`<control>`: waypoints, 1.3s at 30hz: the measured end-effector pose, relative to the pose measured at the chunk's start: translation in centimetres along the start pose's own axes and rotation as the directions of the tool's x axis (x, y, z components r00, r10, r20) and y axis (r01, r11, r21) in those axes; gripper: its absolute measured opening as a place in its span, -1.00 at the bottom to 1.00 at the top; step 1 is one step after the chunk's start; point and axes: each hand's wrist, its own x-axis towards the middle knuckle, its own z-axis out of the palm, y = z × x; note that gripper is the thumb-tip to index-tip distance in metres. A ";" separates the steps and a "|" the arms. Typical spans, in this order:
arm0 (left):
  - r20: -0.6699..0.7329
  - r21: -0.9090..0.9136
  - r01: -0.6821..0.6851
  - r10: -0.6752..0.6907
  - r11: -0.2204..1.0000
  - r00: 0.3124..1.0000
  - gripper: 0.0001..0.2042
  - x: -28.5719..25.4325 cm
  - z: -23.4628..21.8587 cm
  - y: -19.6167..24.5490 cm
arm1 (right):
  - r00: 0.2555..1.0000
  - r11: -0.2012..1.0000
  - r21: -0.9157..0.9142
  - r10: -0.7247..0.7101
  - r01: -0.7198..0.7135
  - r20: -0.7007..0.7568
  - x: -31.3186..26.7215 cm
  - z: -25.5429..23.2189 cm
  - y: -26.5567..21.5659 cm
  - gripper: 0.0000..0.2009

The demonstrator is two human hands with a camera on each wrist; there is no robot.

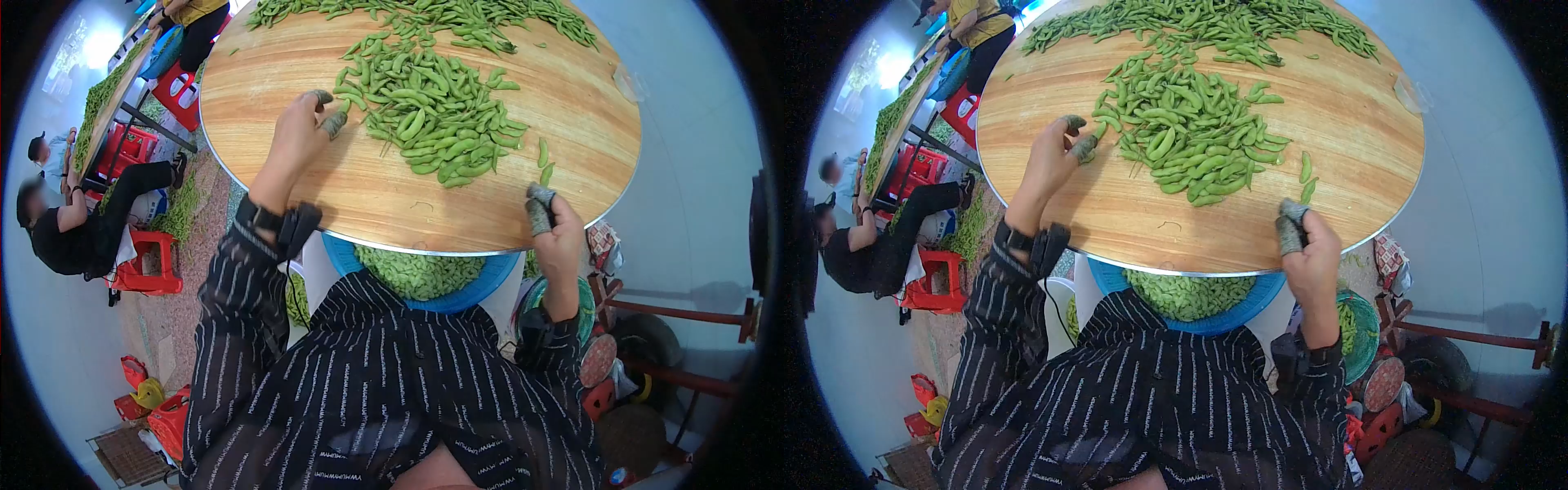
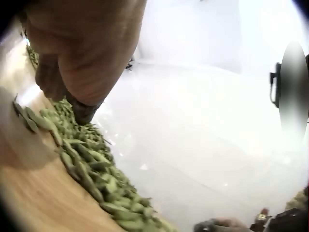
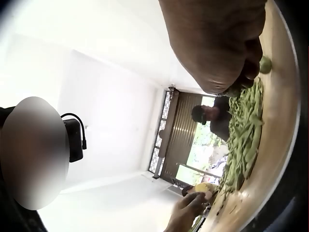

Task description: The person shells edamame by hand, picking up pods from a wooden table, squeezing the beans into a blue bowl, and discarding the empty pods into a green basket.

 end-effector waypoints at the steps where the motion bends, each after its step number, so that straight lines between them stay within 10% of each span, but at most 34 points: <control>1: -0.002 -0.001 -0.003 0.003 1.000 1.000 -0.79 0.9 0.7 -0.9 | 0.999 0.996 0.071 0.045 -0.046 0.019 -0.2 0.6 -0.4 -0.78; 3: 0.199 0.162 0.055 -0.088 0.985 0.976 -0.78 2.1 1.5 -1.5 | 0.998 0.997 0.073 0.020 -0.024 0.058 -0.4 1.6 -0.9 -0.81; 8: 0.134 0.259 -0.008 -0.028 0.966 0.991 -0.81 1.4 1.8 -0.6 | 0.982 0.960 0.272 0.020 -0.071 0.186 -1.3 3.8 -2.5 -0.81; 11: 0.098 0.025 0.031 -0.033 0.999 0.995 -0.81 -1.0 0.6 1.9 | 0.957 0.923 0.343 0.074 -0.172 0.281 -1.0 4.6 -3.6 -0.77; 13: 0.152 -0.568 -0.011 0.118 0.823 0.981 -0.83 -3.7 0.6 4.2 | 0.880 0.795 0.497 0.094 -0.347 0.465 -0.4 5.3 -4.3 -0.74; 17: 0.250 -0.734 0.057 0.191 0.677 0.949 -0.85 -7.3 -0.1 8.3 | 0.806 0.574 0.649 0.033 -0.499 0.591 0.1 6.1 -5.8 -0.77; 39: 0.378 -0.628 -0.020 0.327 0.778 0.866 -0.78 -8.3 0.9 9.7 | 0.895 0.671 0.630 0.119 -0.392 0.430 -0.8 7.2 -4.9 -0.88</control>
